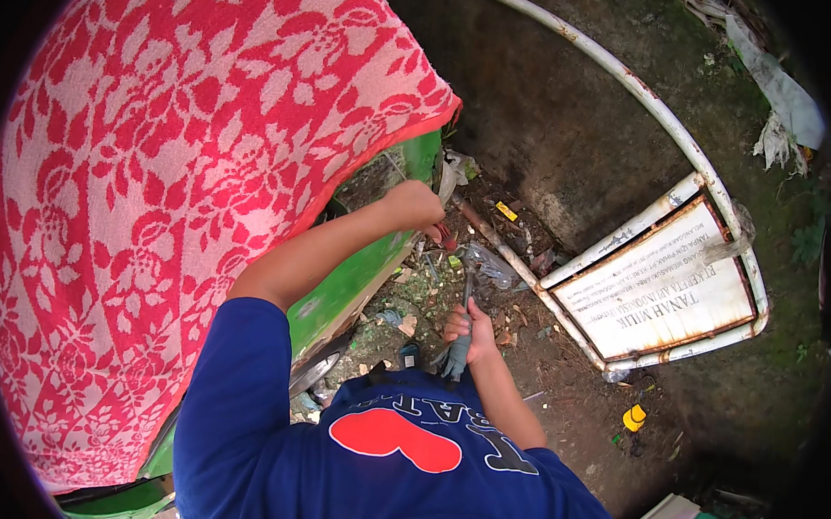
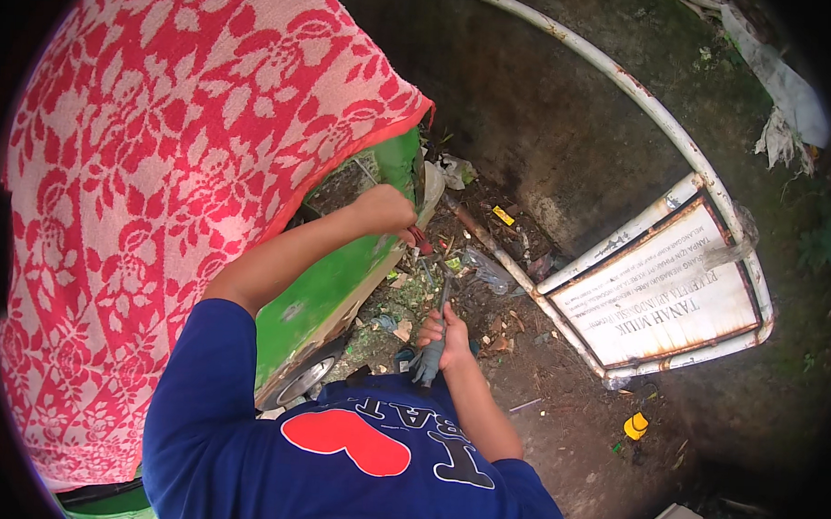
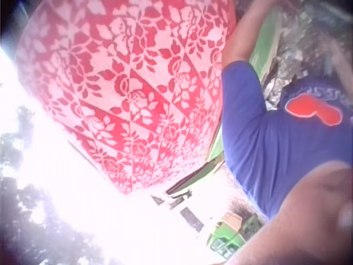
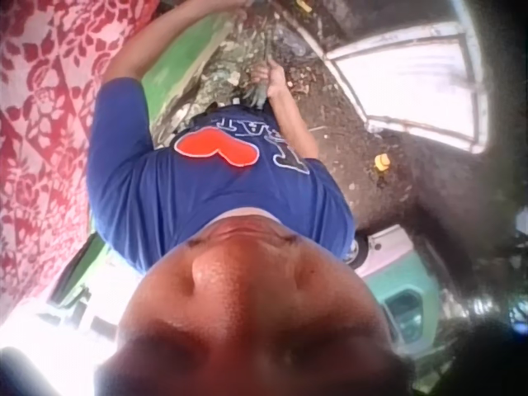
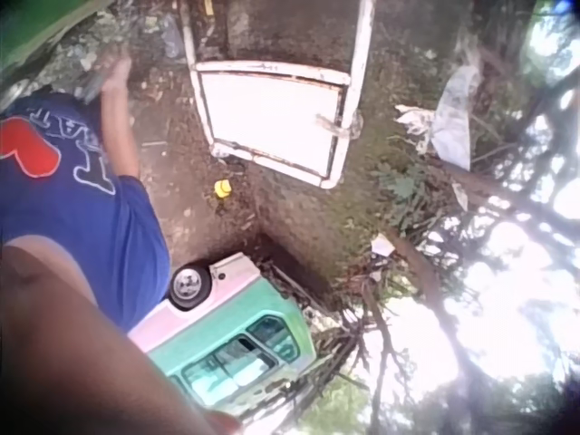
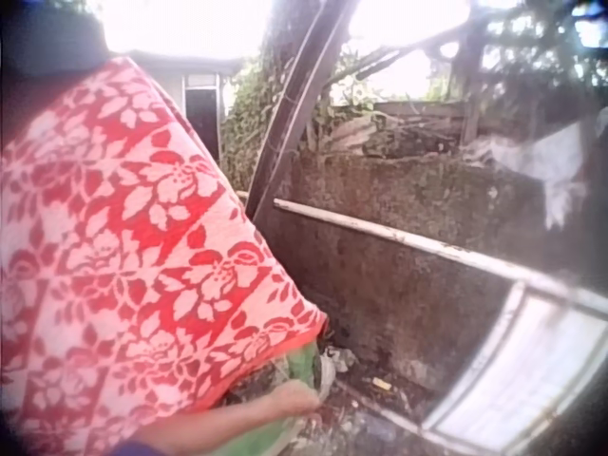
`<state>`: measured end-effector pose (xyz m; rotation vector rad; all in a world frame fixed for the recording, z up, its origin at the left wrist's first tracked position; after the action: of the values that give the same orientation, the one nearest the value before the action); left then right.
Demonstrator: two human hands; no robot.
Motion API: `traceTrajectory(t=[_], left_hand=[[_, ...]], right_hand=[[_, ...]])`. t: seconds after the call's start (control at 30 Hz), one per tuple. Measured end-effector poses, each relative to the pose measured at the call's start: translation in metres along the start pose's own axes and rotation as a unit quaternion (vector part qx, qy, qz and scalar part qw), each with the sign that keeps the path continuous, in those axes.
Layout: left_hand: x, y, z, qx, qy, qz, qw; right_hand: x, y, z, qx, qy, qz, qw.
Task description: The person uses a hammer and a chisel to repeatedly strike a metal edge on a green object covered by a red patterned cloth. The person holds the chisel in place with one hand and strikes it with the hammer in the other hand throughout the clip.
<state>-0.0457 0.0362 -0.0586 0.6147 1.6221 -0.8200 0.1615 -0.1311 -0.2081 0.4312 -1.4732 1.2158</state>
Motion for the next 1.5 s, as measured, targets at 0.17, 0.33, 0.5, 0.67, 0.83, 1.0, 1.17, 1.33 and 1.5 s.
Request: traceTrajectory(t=[0.17, 0.33, 0.5, 0.67, 0.83, 1.0, 1.17, 1.33, 1.5], left_hand=[[0.006, -0.002, 0.001, 0.005, -0.015, 0.000, 1.000], [-0.003, -0.004, 0.004, 0.018, -0.009, 0.009, 1.000], [0.004, -0.005, 0.003, 0.032, -0.021, 0.037, 0.999], [0.000, -0.004, 0.005, 0.032, -0.011, 0.018, 0.999], [-0.002, -0.003, 0.005, 0.041, -0.025, 0.041, 0.998], [0.003, -0.003, 0.004, 0.032, 0.002, 0.008, 0.999], [-0.003, 0.000, 0.005, 0.015, -0.001, -0.010, 1.000], [-0.001, 0.002, 0.003, 0.007, -0.005, -0.006, 1.000], [-0.006, 0.005, 0.005, -0.001, -0.007, 0.011, 1.000]], right_hand=[[-0.004, 0.004, 0.005, -0.050, -0.066, 0.055, 0.995], [-0.027, -0.005, -0.002, -0.067, -0.064, 0.108, 0.990], [-0.023, -0.003, -0.003, -0.061, -0.068, 0.091, 0.992], [-0.030, -0.004, -0.008, -0.052, -0.052, 0.067, 0.995], [-0.029, -0.004, -0.010, -0.062, -0.053, 0.084, 0.993], [-0.030, -0.004, -0.010, -0.068, -0.060, 0.089, 0.992], [-0.029, -0.007, -0.009, -0.073, -0.040, 0.091, 0.992], [0.006, -0.002, -0.001, -0.017, -0.003, -0.034, 0.999], [-0.004, -0.004, -0.003, -0.042, 0.090, 0.035, 0.994]])
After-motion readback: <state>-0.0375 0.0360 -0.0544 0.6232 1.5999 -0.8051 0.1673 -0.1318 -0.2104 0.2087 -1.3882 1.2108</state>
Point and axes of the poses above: each hand's wrist, its own y-axis towards the middle knuckle, its own x-axis out of the palm, z = x × y, the point moved 2 cm from there along y, towards the middle knuckle, and after that the axes turned 7 degrees about x, right-handed, at the moved point
